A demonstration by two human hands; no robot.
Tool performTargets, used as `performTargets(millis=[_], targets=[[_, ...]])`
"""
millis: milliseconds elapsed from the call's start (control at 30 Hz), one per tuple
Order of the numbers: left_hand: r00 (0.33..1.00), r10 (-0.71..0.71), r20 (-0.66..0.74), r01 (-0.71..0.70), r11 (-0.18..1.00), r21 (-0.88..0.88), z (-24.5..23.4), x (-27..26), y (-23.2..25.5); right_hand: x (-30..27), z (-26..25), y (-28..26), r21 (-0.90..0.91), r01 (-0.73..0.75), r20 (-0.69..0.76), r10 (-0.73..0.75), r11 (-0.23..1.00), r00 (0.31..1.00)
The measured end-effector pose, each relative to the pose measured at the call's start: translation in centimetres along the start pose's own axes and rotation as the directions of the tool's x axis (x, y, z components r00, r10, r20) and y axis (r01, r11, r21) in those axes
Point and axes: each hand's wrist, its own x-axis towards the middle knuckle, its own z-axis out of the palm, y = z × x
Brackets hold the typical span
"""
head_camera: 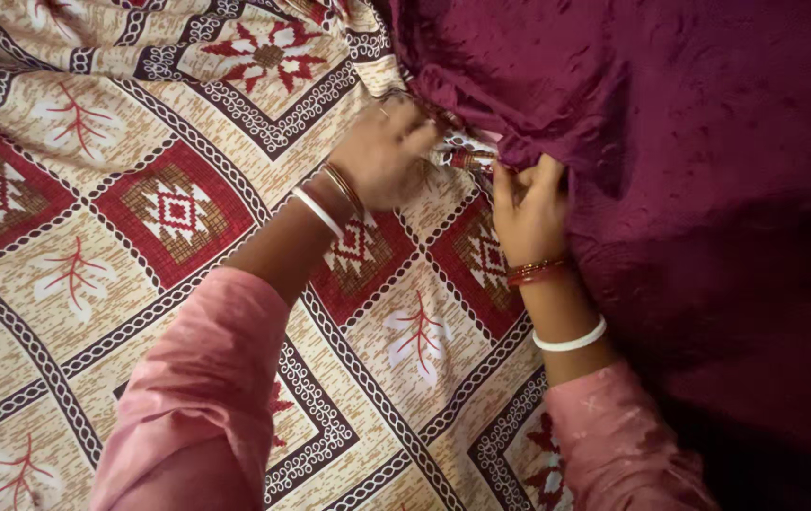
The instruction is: The person folds a patterned bedsheet on a bed in a bedroom. They smooth the fabric, fold the edges, and tuck the sheet under the mattress, then fold the remaining portion into a compact stack.
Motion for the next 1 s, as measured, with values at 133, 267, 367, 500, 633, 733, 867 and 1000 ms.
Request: performTargets(millis=[133, 267, 367, 500, 633, 733, 867, 1000], targets=[[0.998, 0.019, 0.058, -0.015, 0.997, -0.079, -0.3, 0.4, 3.3, 0.8, -0.3, -0.4, -0.267, 0.313, -0.027, -0.332, 0.912, 0.943], [0.990, -0.036, 0.135, 0.054, 0.990, -0.133, -0.4, -0.3, 3.3, 0.8, -1.1, 0.2, 0.040, 0.044, -0.064, -0.041, 0.998, 0.997], [0.972, 0.185, -0.145, -0.205, 0.969, -0.139, 1.2, -1.4, 2.9, 0.9, -2.1, -0.2, 0.228, -0.040, -0.015, 0.045, 0.973, 0.999], [0.971, 0.229, -0.071, -0.238, 0.955, -0.177, 3.4, 0.7, 4.2, 0.5, -2.6, -2.2, 0.559, -0.249, 0.095, 0.237, 0.791, 0.967], [0.950, 0.022, 0.313, 0.062, 0.964, -0.257, 2.9, 2.6, 4.1, 0.5, -3.9, -1.0, 0.394, 0.106, 0.090, -0.153, 0.913, 0.984], [0.849, -0.070, 0.523, 0.107, 0.994, -0.039, 4.9, 4.7, 5.0, -0.5, -4.8, 0.4, 0.411, 0.010, 0.185, -0.095, 0.911, 0.978], [0.800, -0.234, 0.553, 0.125, 0.966, 0.228, 10.0, 7.3, 7.2, -1.7, -5.7, 0.9, 0.389, -0.175, 0.393, 0.009, 0.904, 0.920], [0.890, -0.279, 0.360, 0.243, 0.959, 0.144, 10.5, 7.2, 8.3, -3.0, -6.5, 1.3, 0.353, -0.226, 0.504, 0.019, 0.908, 0.864]])
